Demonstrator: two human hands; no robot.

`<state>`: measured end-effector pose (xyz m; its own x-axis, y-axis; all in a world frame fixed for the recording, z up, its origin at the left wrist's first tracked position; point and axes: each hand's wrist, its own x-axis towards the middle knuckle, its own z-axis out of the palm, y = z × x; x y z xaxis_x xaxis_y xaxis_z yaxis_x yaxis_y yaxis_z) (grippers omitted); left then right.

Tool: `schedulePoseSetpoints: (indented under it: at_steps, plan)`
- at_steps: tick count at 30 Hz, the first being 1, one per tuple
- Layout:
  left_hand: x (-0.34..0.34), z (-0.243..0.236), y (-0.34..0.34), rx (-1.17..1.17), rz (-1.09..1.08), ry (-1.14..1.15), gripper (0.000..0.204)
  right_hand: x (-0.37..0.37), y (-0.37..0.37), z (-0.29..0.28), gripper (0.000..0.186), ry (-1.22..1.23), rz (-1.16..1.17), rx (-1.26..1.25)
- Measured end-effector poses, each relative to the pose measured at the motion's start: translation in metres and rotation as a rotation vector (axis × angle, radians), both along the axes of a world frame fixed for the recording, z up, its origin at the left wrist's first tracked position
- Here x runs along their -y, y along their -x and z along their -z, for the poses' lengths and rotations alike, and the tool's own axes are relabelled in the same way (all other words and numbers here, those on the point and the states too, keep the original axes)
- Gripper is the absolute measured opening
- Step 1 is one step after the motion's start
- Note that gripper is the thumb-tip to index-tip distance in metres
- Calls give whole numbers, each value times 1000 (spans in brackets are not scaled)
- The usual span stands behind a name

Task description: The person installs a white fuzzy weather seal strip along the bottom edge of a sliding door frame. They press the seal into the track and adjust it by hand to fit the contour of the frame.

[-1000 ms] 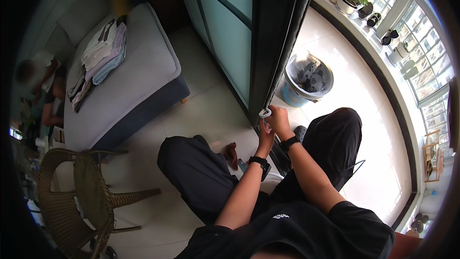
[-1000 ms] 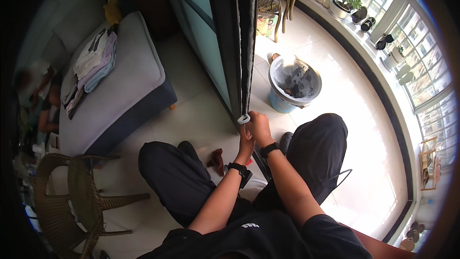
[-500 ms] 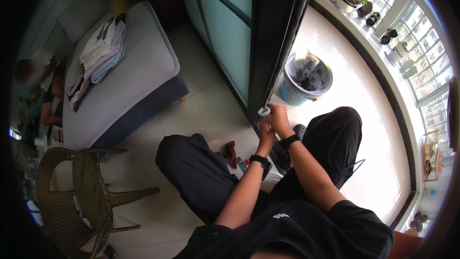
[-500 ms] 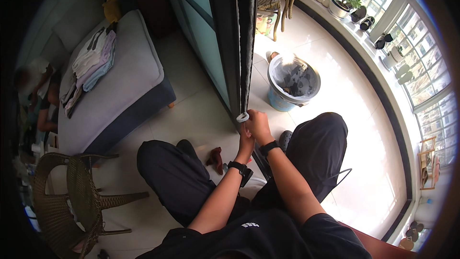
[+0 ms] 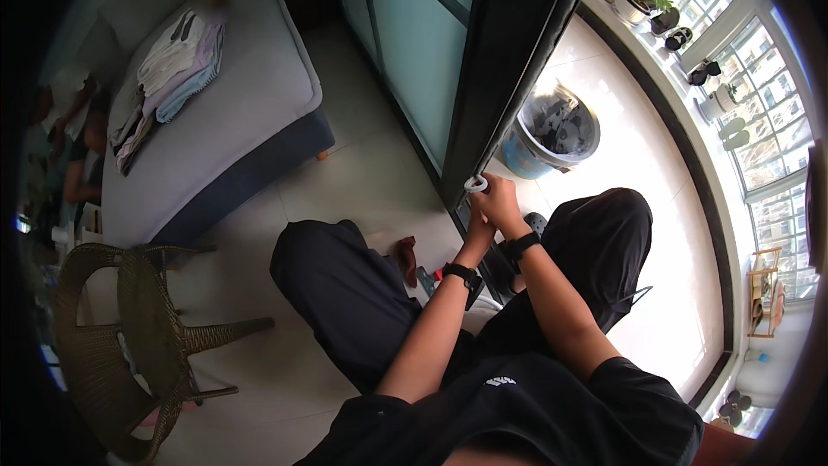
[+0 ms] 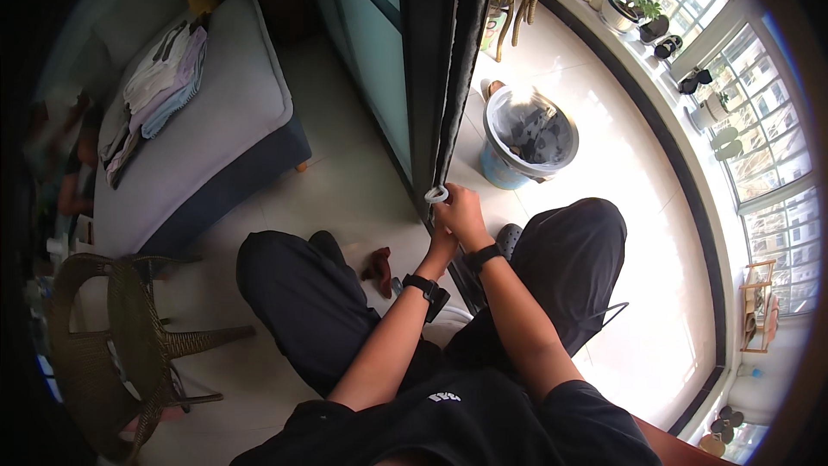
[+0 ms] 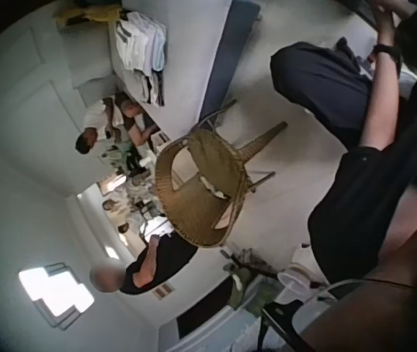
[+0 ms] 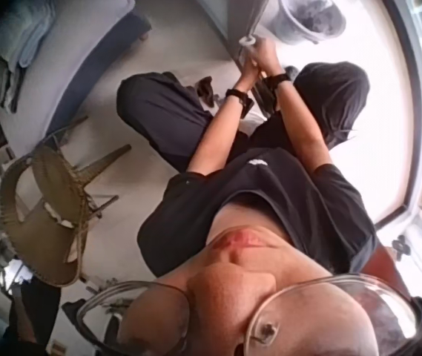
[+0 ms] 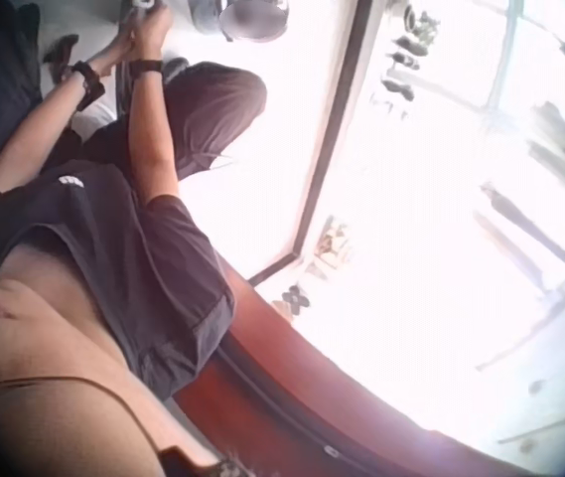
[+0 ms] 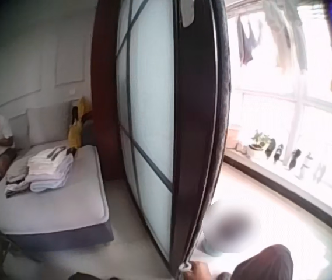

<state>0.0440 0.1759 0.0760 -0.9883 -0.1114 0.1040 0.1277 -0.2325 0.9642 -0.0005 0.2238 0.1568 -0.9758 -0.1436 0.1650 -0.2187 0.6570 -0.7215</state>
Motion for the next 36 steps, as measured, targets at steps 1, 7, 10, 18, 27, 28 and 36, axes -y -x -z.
schedulePoseSetpoints:
  at_steps: [1, 7, 10, 18, 27, 28, 36]
  plan:
    - [2, 4, 0, 3, 3, -7, 48, 2, 1, 1, 18, -4, -4, -9]
    - [13, 6, -1, 219, 131, -103, 65, 1, 14, 8, 14, -138, -24, -11]
    - [10, 6, -4, 132, 72, -165, 66, -1, 18, 11, 15, -136, -83, -12]
    - [10, 0, -2, 90, 108, -51, 59, -3, 5, -6, 25, -57, -141, 84]
    - [20, 9, 2, 59, 185, -19, 63, -17, 8, 7, 32, 159, -133, 296]
    - [22, 10, 2, 51, 178, -17, 62, -15, 6, 9, 33, 241, -118, 345]
    - [18, -31, -7, -56, 45, 155, 54, -17, -7, 3, 36, 186, -100, 303]
